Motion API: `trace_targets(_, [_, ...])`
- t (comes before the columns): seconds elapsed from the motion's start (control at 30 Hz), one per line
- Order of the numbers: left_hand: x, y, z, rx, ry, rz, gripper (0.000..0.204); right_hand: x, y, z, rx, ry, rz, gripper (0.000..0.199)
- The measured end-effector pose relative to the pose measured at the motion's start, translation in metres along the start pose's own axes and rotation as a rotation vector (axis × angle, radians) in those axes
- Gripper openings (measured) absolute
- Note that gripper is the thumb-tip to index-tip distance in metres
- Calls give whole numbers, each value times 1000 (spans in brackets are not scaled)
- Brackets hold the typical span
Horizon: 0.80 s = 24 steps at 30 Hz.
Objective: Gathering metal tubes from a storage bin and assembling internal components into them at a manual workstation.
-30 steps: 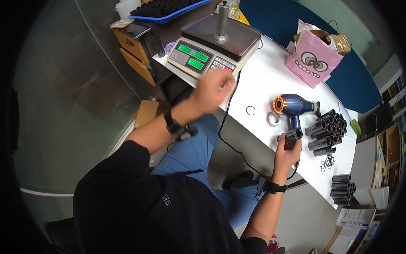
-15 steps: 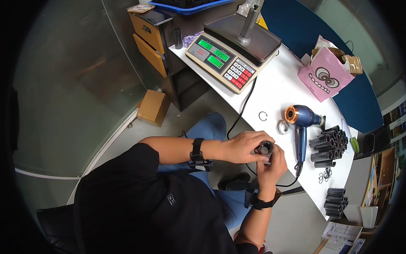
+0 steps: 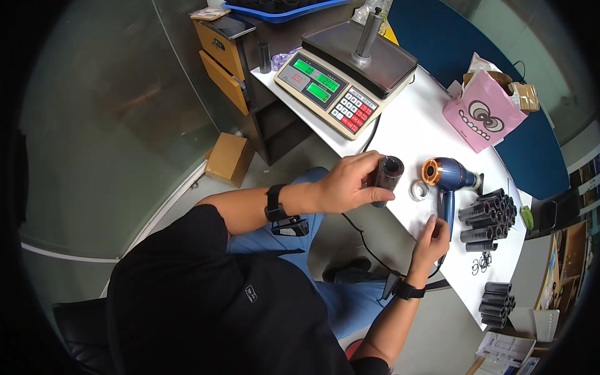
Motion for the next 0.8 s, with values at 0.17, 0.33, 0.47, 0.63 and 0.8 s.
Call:
trace_targets(0.17, [3,-21,21,68,5,75,45,2,5,-1,-3,-74,-174,25])
trace_targets(0.33, [24,-83,101,381,131,132,41,-16,4,6,-30,-162,-239,25])
trace_targets(0.47, [21,-112,165,456,104,469,44,-21,5,8,-31,-158,-258,24])
trace_targets(0.63, [-18,-96,196,373,-11,746,49,-19,3,8,-23,-145,-259,24])
trace_targets(0.8, [-32,-90,193,388,-55,707,49,-17,4,7,-20,-160,-247,23])
Point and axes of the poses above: each hand's wrist, its own z-axis towards the middle knuckle, its own y-axis out of the palm, x = y × z, the point moved 5 cm from there along z, towards the middle knuckle, and after that the axes turned 15 degrees about -y, right-handed, at the moved point
